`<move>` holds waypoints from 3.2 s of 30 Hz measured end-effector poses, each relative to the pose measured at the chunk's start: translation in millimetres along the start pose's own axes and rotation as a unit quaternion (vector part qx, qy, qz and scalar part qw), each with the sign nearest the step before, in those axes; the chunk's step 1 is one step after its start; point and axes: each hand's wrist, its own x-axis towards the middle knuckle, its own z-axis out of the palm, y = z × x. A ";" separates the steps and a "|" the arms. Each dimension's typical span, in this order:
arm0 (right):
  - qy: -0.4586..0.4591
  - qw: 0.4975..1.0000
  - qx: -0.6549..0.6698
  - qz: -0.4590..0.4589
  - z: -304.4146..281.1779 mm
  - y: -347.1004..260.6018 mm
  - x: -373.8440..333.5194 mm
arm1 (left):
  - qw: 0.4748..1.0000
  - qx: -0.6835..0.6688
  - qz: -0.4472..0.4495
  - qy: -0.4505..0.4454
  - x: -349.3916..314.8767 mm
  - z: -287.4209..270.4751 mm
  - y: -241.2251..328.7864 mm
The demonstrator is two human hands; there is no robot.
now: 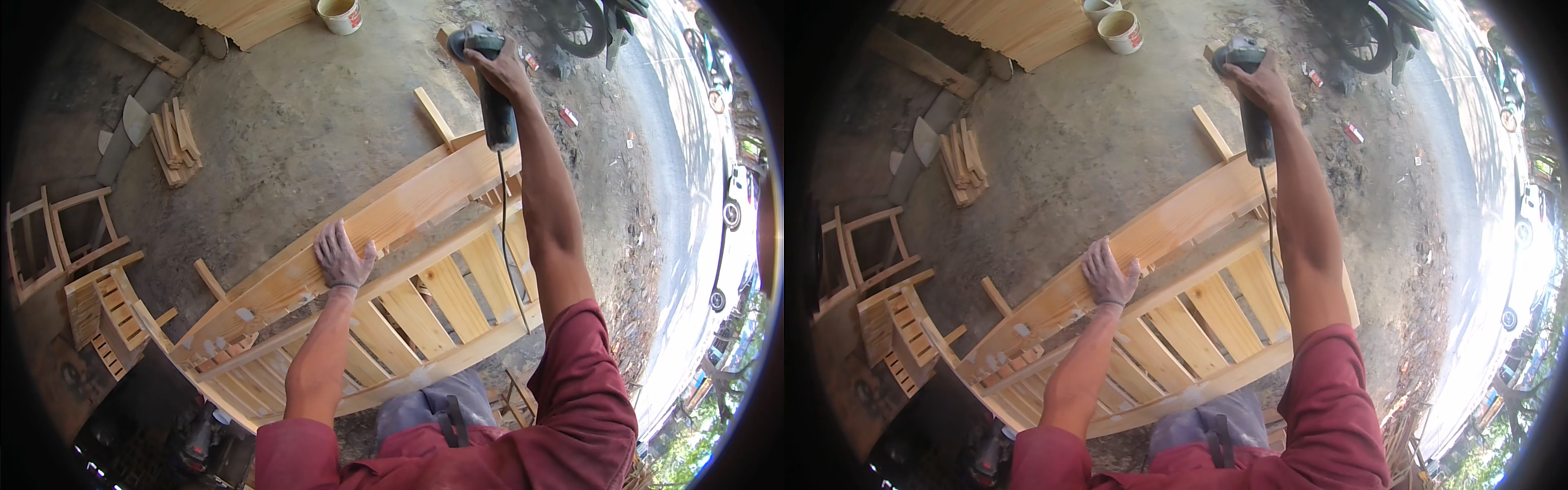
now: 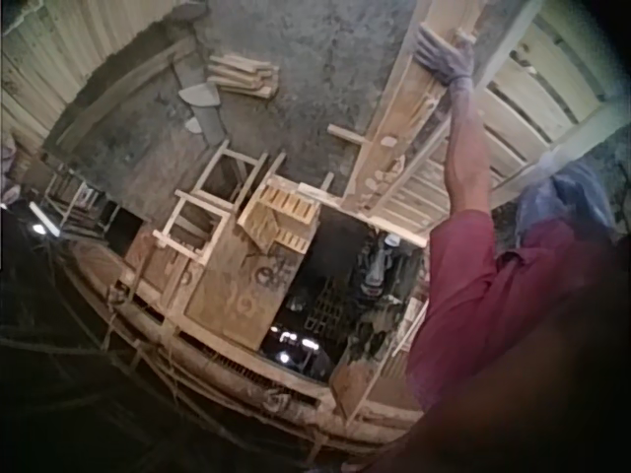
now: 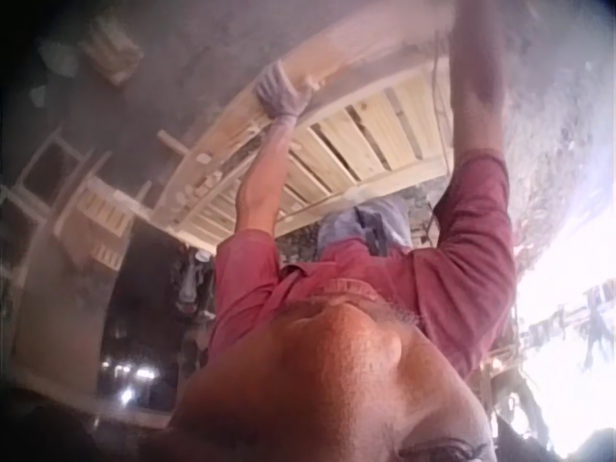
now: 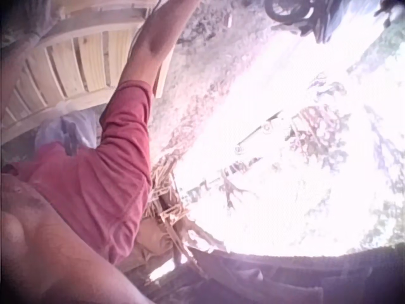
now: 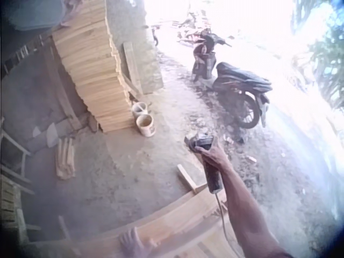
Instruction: The person sands the surface of a wooden bench using a hand-held power sander, moving it across different sections of the seat and backrest.
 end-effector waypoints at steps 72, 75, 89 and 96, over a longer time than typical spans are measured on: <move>-0.295 0.887 -0.270 -0.230 -131.2 24.4 -63.2 | 0.989 -0.004 -0.145 0.018 54.3 27.3 99.7; -0.327 0.835 -0.336 -0.288 -125.5 12.6 -39.4 | 0.988 -0.013 -0.151 0.001 61.5 25.3 105.4; -0.309 0.799 -0.380 -0.349 -69.0 -71.6 82.6 | 0.990 -0.038 -0.130 0.037 60.0 26.7 99.0; -0.319 0.795 -0.401 -0.324 -52.2 -84.2 75.5 | 0.990 -0.041 -0.129 0.045 59.1 24.7 97.0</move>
